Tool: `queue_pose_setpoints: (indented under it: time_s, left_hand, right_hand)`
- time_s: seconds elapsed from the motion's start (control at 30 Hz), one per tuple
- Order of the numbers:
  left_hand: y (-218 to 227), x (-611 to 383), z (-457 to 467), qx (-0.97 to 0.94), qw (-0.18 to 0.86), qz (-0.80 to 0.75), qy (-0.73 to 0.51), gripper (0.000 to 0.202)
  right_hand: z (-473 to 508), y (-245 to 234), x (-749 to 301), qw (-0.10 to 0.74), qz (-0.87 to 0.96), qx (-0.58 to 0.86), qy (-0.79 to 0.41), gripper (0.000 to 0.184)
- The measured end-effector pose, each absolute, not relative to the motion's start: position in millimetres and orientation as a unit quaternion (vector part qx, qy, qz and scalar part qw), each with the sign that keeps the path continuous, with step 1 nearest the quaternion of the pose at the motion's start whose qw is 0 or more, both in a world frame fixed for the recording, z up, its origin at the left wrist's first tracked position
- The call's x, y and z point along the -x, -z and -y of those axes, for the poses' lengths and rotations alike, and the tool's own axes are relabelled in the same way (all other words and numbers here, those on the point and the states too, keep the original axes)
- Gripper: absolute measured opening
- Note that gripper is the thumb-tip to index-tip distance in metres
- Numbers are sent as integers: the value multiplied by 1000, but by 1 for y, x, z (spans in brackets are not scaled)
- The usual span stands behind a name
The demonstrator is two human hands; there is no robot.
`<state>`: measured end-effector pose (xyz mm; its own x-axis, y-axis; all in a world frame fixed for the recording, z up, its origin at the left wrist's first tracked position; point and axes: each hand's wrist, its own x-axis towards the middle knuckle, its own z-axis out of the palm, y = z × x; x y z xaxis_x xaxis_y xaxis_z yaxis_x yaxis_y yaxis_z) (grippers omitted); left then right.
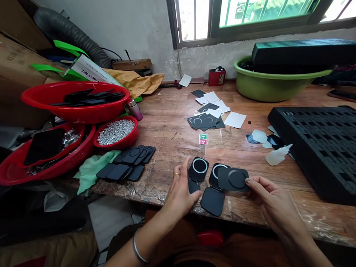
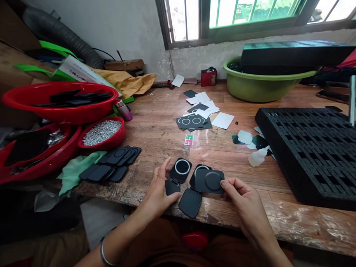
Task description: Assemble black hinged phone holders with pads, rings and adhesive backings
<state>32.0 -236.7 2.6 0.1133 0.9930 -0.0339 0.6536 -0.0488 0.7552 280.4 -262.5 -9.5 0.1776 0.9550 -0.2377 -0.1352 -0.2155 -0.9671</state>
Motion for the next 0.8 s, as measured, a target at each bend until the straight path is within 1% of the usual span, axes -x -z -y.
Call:
queue_pose_setpoints:
  time_s: [0.07, 0.13, 0.17, 0.3, 0.37, 0.47, 0.53, 0.63, 0.8]
  left_hand:
    - [-9, -13, 229, -652, 353, -627, -239, 104]
    - [-15, 5, 222, -615, 410, -632, -233, 97]
    - [-18, 13, 221, -592, 451, -623, -242, 89]
    - [-28, 27, 228, -457, 651, -545, -264, 46]
    - [-33, 27, 238, -399, 718, -510, -255, 36]
    - [-39, 22, 252, -351, 782, -462, -228, 33]
    - [-40, 20, 258, -342, 805, -437, -212, 34]
    - [-39, 19, 261, -349, 813, -418, -204, 32]
    - [-35, 21, 262, -353, 818, -413, -191, 29]
  right_hand:
    - [263, 8, -279, 496, 372, 564, -545, 38]
    - [262, 6, -275, 475, 386, 549, -569, 38]
    - [261, 5, -272, 463, 393, 538, -585, 38]
    - [255, -1, -259, 434, 409, 506, -622, 36]
    - [251, -7, -251, 430, 419, 500, -625, 35]
    - [247, -17, -240, 403, 420, 479, -657, 33]
    - [245, -23, -232, 380, 402, 464, -692, 31]
    - [245, -28, -223, 354, 378, 452, -726, 33]
    - [247, -29, -217, 323, 366, 456, -744, 36]
